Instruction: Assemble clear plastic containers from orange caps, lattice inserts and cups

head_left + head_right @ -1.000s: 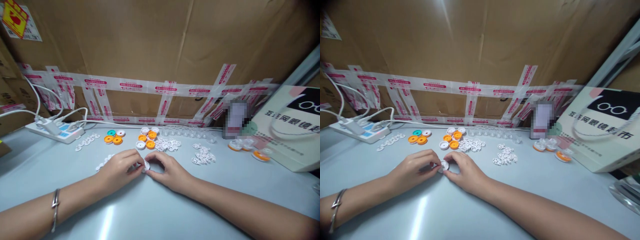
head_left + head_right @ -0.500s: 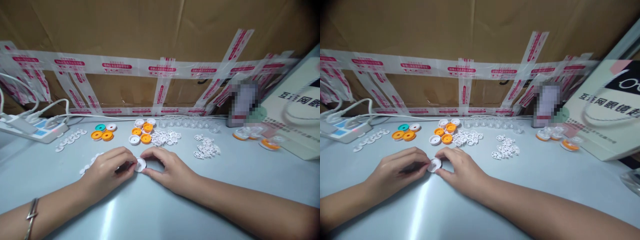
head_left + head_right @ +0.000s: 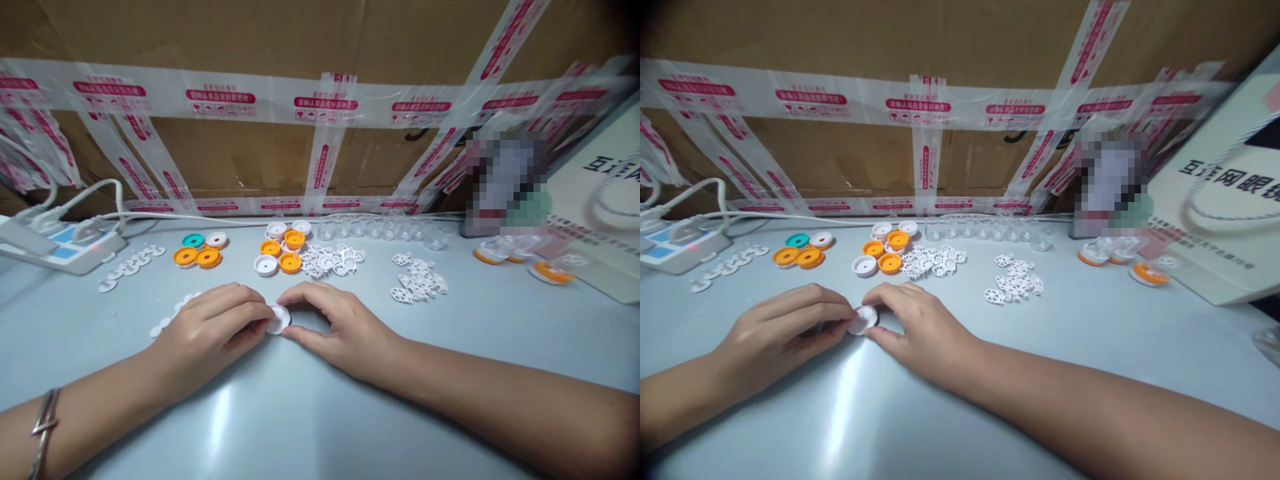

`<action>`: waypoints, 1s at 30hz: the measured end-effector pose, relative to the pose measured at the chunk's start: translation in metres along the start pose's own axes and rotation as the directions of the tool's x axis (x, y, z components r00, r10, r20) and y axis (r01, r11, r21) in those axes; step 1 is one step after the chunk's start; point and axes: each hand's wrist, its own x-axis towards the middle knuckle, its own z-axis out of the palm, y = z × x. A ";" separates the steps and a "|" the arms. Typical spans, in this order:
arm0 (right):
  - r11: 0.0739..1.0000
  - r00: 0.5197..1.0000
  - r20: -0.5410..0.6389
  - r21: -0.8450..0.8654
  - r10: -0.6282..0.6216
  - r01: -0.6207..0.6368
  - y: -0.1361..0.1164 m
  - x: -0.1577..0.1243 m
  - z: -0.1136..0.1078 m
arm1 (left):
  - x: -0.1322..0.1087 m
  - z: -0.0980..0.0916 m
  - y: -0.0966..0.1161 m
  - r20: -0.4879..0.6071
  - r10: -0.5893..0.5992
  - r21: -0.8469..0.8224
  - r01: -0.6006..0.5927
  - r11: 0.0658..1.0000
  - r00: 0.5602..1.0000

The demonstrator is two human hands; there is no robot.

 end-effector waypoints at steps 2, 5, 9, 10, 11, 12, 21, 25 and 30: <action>1.000 1.000 -0.002 0.002 0.009 -0.009 0.000 0.000 0.000 | -0.001 -0.001 0.000 0.002 -0.014 -0.004 0.014 1.000 1.000; 1.000 1.000 -0.008 0.008 0.014 -0.014 0.000 0.000 0.000 | -0.001 -0.002 0.002 -0.008 -0.031 -0.008 0.031 0.999 0.999; 1.000 1.000 -0.017 0.002 0.004 -0.004 -0.001 -0.001 0.000 | -0.001 -0.003 0.003 -0.008 -0.048 -0.039 0.048 0.998 0.999; 1.000 1.000 -0.017 -0.005 0.004 -0.004 -0.001 -0.001 0.000 | -0.001 -0.003 0.002 -0.009 -0.047 -0.043 0.047 0.998 0.999; 1.000 1.000 -0.017 -0.012 0.004 -0.005 -0.001 -0.001 0.000 | 0.000 -0.002 0.002 -0.009 -0.041 -0.046 0.041 0.998 0.999; 1.000 1.000 -0.016 -0.021 0.006 -0.007 -0.001 -0.001 0.000 | 0.000 -0.002 0.001 -0.011 -0.032 -0.047 0.032 0.998 0.999; 0.999 1.000 -0.020 -0.054 -0.005 0.004 0.001 -0.001 0.000 | -0.002 -0.003 0.000 0.024 0.035 -0.035 -0.034 0.999 0.999; 0.999 1.000 -0.025 -0.052 -0.005 0.004 0.001 -0.001 0.000 | -0.002 -0.003 0.001 0.007 0.015 -0.053 -0.014 0.998 1.000; 0.999 0.999 -0.033 -0.047 -0.012 0.011 0.000 -0.001 0.001 | 0.001 -0.003 0.001 -0.023 0.003 -0.054 -0.004 0.999 1.000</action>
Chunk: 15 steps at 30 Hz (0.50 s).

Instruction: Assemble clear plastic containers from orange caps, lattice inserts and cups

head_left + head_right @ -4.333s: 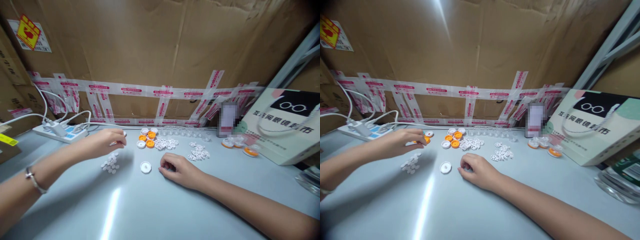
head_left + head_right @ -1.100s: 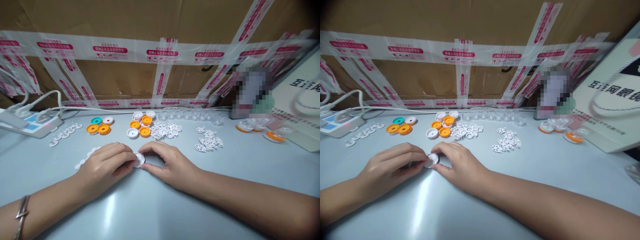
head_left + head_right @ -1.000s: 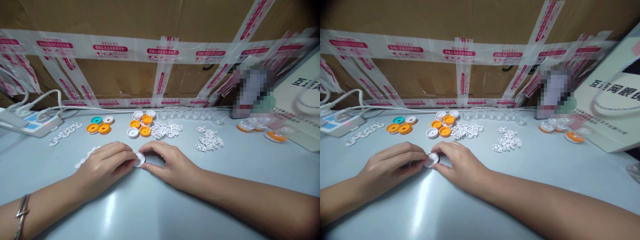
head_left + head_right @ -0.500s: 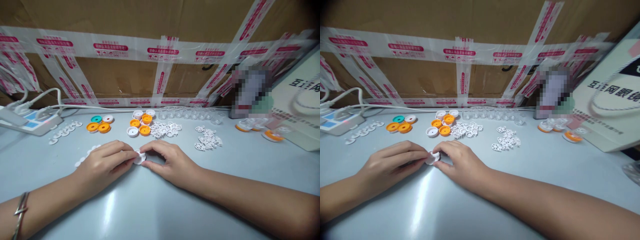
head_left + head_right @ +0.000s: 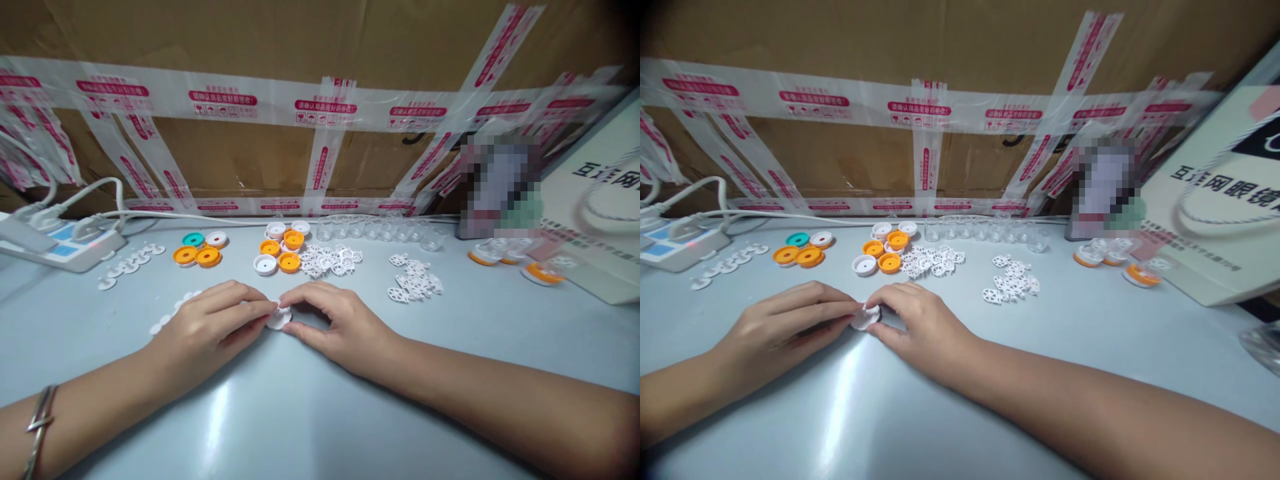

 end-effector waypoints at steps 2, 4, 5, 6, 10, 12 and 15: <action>1.000 1.000 0.000 0.000 0.005 -0.005 0.000 0.000 0.000 | 0.000 0.000 0.000 0.010 0.017 -0.009 -0.017 1.000 1.000; 1.000 1.000 -0.001 -0.002 0.010 -0.010 0.000 0.000 0.000 | -0.001 0.000 0.000 0.027 0.023 -0.017 -0.023 1.000 0.999; 1.000 1.000 -0.003 -0.003 0.009 -0.009 0.000 0.000 0.000 | -0.002 0.000 0.000 0.035 0.020 -0.017 -0.019 1.000 0.999; 1.000 1.000 -0.004 -0.004 0.007 -0.007 0.000 0.000 0.000 | -0.003 0.000 0.000 0.042 0.014 -0.016 -0.013 1.000 0.999; 1.000 1.000 -0.003 -0.008 0.000 0.000 0.000 0.000 0.000 | -0.004 0.001 -0.001 0.043 0.005 -0.007 -0.004 1.000 0.999; 1.000 1.000 -0.001 -0.009 0.007 -0.007 0.000 0.000 0.000 | -0.003 0.000 0.000 0.027 0.009 -0.008 -0.009 1.000 1.000; 1.000 1.000 -0.001 -0.006 0.028 -0.028 0.001 0.000 0.001 | 0.000 -0.002 0.001 0.016 -0.006 -0.019 0.006 1.000 1.000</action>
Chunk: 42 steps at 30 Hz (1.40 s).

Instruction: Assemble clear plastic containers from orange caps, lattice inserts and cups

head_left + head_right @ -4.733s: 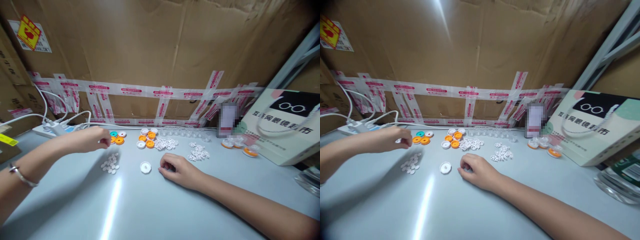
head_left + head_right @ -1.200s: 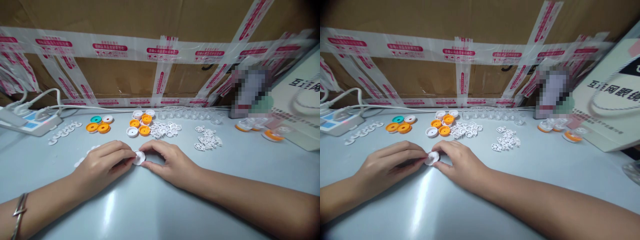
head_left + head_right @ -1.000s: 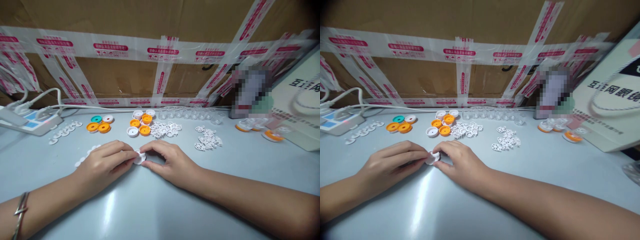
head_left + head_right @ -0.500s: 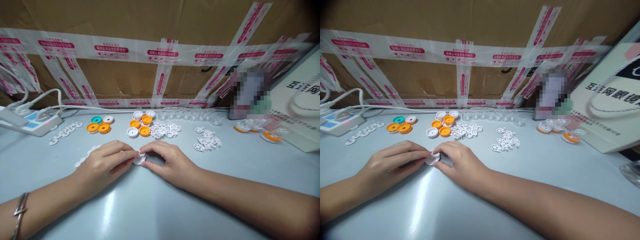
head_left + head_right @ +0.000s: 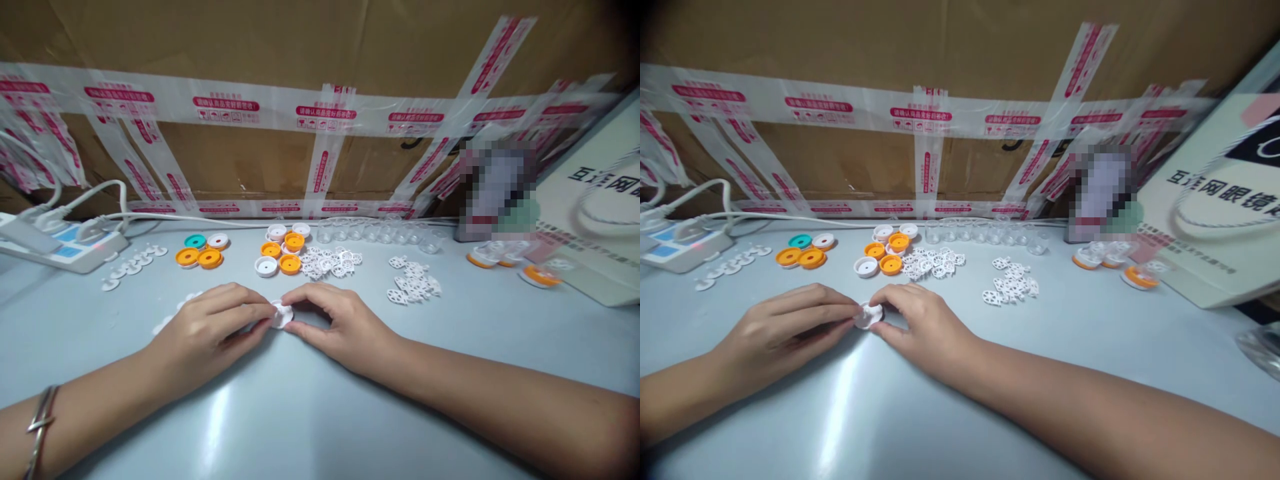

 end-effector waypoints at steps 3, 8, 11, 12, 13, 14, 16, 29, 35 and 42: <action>1.000 1.000 -0.012 0.001 0.024 -0.024 0.000 0.000 0.000 | 0.001 0.000 0.000 0.000 -0.006 -0.009 0.006 1.000 1.000; 0.999 0.999 -0.018 -0.002 0.034 -0.034 0.000 0.000 -0.002 | -0.001 0.002 -0.002 0.004 -0.009 -0.007 0.009 1.000 1.000; 1.000 1.000 -0.021 -0.004 0.019 -0.019 0.000 0.000 -0.002 | -0.004 0.003 -0.004 -0.006 -0.016 -0.004 0.016 1.000 1.000; 1.000 1.000 -0.022 -0.004 0.018 -0.018 0.000 -0.001 -0.002 | -0.004 0.003 -0.004 -0.006 -0.011 0.000 0.011 1.000 1.000; 1.000 1.000 -0.022 -0.005 0.018 -0.018 0.000 -0.001 -0.002 | -0.005 0.003 -0.004 -0.003 -0.002 0.005 0.002 1.000 1.000; 1.000 1.000 -0.023 -0.006 0.019 -0.019 0.000 -0.001 -0.002 | -0.005 0.003 -0.004 0.003 0.006 0.010 -0.006 1.000 1.000; 1.000 0.999 -0.027 -0.010 0.017 -0.017 0.000 -0.001 -0.002 | -0.005 0.003 -0.004 0.010 0.014 0.016 -0.015 1.000 1.000; 0.997 0.996 -0.054 -0.025 -0.077 0.075 0.002 -0.001 -0.001 | -0.003 0.003 -0.004 0.014 0.048 0.037 -0.048 0.998 0.999; 0.997 0.996 -0.051 -0.029 -0.076 0.075 0.001 -0.001 -0.001 | -0.004 0.002 -0.004 0.027 0.043 0.029 -0.044 0.999 0.999; 0.995 0.995 -0.050 -0.039 -0.091 0.089 0.000 -0.002 0.000 | -0.003 0.002 -0.002 0.040 0.038 0.025 -0.039 0.999 0.998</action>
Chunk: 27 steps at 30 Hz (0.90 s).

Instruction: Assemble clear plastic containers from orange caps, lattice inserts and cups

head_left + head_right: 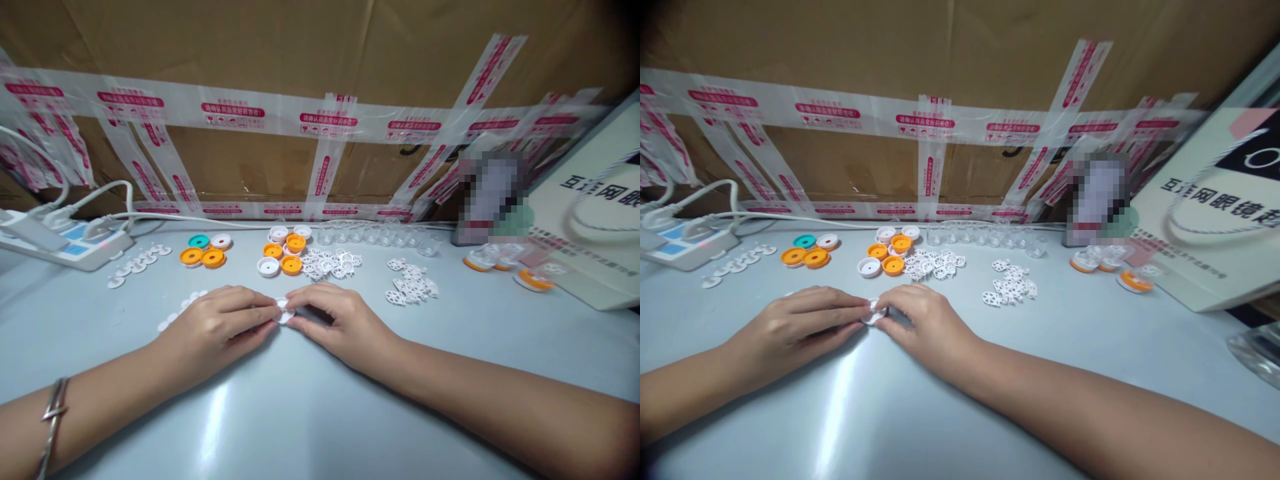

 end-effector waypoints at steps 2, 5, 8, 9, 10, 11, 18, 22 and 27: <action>1.000 1.000 -0.006 -0.006 -0.012 0.012 0.000 0.000 0.000 | 0.000 0.000 0.000 0.001 0.005 0.005 -0.005 1.000 1.000; 0.999 1.000 -0.005 -0.021 -0.025 0.025 0.001 0.000 0.001 | -0.001 0.001 -0.001 -0.005 0.003 0.010 -0.003 1.000 1.000; 0.998 0.999 -0.004 -0.036 -0.041 0.041 0.002 -0.001 0.002 | -0.002 0.001 -0.001 0.008 0.001 0.013 -0.001 1.000 1.000; 0.998 0.999 -0.004 -0.041 -0.045 0.045 0.002 -0.001 0.002 | -0.003 0.001 -0.001 0.017 0.000 0.015 0.000 1.000 1.000; 0.998 0.999 -0.004 -0.046 -0.046 0.046 0.002 -0.001 0.002 | -0.003 0.001 -0.001 0.022 0.001 0.017 -0.002 1.000 1.000; 0.998 0.999 -0.004 -0.050 -0.047 0.047 0.002 -0.001 0.002 | -0.003 0.001 -0.001 0.028 0.002 0.019 -0.003 1.000 1.000; 0.995 0.997 -0.004 -0.075 -0.071 0.071 0.001 -0.001 0.002 | -0.002 0.002 -0.001 0.050 0.011 0.048 -0.014 0.999 0.999; 0.993 0.997 -0.007 -0.093 -0.079 0.078 0.002 -0.001 0.002 | -0.001 0.001 0.000 0.052 0.025 0.080 -0.029 0.996 0.998; 0.995 0.998 0.000 -0.084 -0.055 0.055 0.002 -0.002 0.002 | -0.002 0.002 0.003 0.042 0.041 0.107 -0.045 0.993 0.998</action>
